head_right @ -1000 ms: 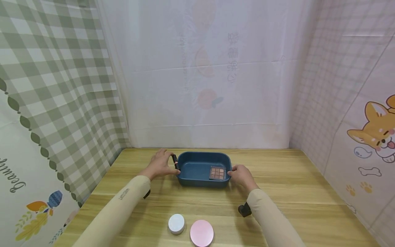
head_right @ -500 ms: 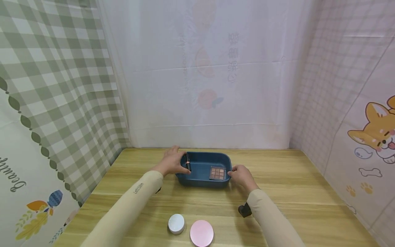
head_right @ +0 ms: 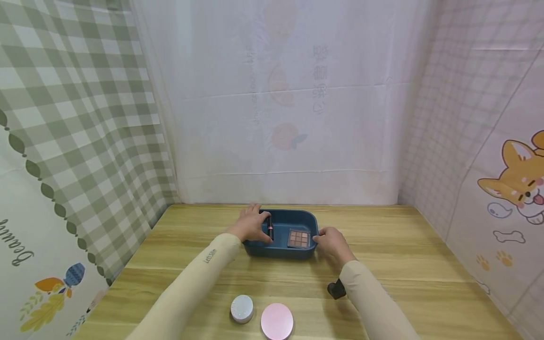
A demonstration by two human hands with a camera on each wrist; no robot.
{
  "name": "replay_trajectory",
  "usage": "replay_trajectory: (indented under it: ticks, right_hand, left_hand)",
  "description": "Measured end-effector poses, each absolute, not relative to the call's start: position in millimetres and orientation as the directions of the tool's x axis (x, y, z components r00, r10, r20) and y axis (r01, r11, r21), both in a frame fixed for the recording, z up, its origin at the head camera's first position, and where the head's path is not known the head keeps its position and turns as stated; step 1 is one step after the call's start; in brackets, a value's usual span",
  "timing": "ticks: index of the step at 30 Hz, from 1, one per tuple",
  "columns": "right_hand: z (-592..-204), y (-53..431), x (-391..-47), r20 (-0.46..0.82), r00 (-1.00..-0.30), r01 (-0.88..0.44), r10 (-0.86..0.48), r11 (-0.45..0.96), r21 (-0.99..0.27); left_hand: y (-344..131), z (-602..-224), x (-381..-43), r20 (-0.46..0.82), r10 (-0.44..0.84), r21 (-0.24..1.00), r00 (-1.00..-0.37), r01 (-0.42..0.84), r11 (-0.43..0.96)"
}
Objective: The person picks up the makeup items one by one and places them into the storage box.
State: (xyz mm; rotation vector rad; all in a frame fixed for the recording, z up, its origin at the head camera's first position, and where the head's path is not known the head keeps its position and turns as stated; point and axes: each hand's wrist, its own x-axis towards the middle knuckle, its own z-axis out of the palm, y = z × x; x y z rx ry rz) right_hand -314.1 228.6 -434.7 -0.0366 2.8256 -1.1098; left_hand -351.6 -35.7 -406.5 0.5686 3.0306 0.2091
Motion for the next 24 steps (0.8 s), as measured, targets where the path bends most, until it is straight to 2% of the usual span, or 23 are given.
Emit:
replay_trajectory:
  ticks: [9,24]
  right_hand:
    - [-434.6,229.4,-314.5,-0.077,-0.995,0.004,-0.070,0.713,-0.701]
    - [-431.2,225.9,-313.4,-0.095,-0.994,0.024,-0.055,0.732,-0.681]
  left_hand:
    - [-17.8,-411.7,-353.2,-0.086,0.375,0.101,-0.923,0.367,0.925]
    - [-2.6,-422.1,-356.7,-0.181,0.309,-0.014,-0.934,0.317,0.948]
